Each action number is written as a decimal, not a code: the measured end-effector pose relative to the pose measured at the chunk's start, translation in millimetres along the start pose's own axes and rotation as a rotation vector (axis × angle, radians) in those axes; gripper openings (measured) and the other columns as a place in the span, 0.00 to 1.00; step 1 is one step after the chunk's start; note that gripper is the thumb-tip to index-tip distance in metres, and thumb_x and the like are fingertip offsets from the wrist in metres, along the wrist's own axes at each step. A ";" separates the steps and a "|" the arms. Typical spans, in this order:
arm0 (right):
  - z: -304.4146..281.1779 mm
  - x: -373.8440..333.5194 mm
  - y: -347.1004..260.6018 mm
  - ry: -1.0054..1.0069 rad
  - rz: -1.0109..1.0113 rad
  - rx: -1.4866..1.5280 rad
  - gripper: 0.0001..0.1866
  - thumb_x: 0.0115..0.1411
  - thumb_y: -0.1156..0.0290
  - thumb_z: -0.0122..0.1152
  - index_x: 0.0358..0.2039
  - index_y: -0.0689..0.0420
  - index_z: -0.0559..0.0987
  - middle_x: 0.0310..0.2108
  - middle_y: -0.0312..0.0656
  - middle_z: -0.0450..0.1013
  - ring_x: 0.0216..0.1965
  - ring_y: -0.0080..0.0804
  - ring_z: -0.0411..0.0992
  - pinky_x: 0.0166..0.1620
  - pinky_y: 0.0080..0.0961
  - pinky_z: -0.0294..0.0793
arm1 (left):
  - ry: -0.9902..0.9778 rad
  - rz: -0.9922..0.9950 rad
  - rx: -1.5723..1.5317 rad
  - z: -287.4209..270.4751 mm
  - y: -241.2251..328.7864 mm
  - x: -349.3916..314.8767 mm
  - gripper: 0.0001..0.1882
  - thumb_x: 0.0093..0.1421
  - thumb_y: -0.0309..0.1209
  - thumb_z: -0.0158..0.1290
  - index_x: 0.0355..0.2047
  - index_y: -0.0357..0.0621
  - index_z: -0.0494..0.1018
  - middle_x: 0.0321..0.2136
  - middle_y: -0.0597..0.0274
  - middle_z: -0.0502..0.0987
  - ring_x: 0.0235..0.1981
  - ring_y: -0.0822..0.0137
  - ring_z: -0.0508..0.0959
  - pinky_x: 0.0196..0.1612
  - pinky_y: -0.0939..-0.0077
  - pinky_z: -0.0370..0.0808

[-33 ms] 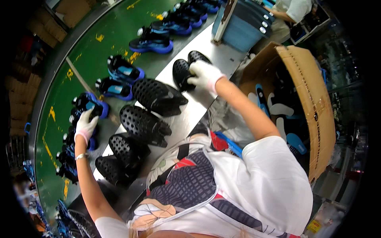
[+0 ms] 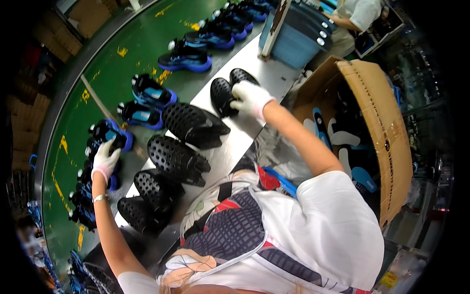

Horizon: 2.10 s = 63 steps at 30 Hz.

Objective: The person picks up perforated black plastic inserts and fits them inside blue and black sneakers positioned on a production line.

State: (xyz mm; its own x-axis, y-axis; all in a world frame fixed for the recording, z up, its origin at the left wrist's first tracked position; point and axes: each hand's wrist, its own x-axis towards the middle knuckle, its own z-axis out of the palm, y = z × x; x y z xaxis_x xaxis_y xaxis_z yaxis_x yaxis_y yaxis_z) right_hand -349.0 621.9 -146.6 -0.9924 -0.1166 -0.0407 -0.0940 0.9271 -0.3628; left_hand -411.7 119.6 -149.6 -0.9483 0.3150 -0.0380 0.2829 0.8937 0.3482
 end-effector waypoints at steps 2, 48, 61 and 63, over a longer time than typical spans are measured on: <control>2.3 -0.9 -0.4 -0.001 0.053 0.031 0.16 0.50 0.62 0.64 0.37 0.55 0.74 0.38 0.48 0.69 0.41 0.48 0.71 0.45 0.37 0.71 | -0.007 -0.029 -0.037 1.0 -5.8 -3.9 0.25 0.56 0.38 0.56 0.52 0.40 0.70 0.45 0.48 0.73 0.46 0.49 0.74 0.50 0.65 0.71; -38.2 66.5 -320.3 -0.103 -0.978 0.081 0.28 0.45 0.62 0.68 0.46 0.58 0.72 0.44 0.48 0.69 0.45 0.46 0.72 0.47 0.32 0.73 | 0.069 0.096 -1.958 -70.9 79.7 -68.2 0.29 0.69 0.50 0.37 0.53 0.35 0.66 0.49 0.50 0.73 0.49 0.61 0.76 0.53 0.66 0.75; 26.1 91.6 -369.7 -0.429 -0.698 -0.013 0.27 0.56 0.53 0.53 0.42 0.66 0.74 0.29 0.59 0.75 0.34 0.53 0.75 0.41 0.38 0.74 | 0.798 -0.525 -1.926 -14.1 23.9 -59.4 0.19 0.59 0.46 0.56 0.41 0.45 0.72 0.31 0.64 0.76 0.33 0.67 0.78 0.38 0.71 0.76; 27.7 95.3 -371.6 -0.414 -0.708 -0.056 0.25 0.56 0.53 0.54 0.40 0.65 0.76 0.28 0.58 0.75 0.33 0.52 0.75 0.40 0.38 0.74 | 0.765 -0.504 -1.892 -6.9 14.5 -52.9 0.19 0.59 0.48 0.55 0.40 0.45 0.73 0.31 0.65 0.76 0.32 0.70 0.77 0.37 0.73 0.75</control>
State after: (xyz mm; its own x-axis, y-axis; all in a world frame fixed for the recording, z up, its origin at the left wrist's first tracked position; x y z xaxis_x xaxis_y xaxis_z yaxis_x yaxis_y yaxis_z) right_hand -406.4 256.4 -41.4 -0.5872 -0.7927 -0.1637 -0.7016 0.5993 -0.3854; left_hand -358.5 113.7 -136.0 -0.8734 -0.3973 -0.2816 0.0548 -0.6548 0.7538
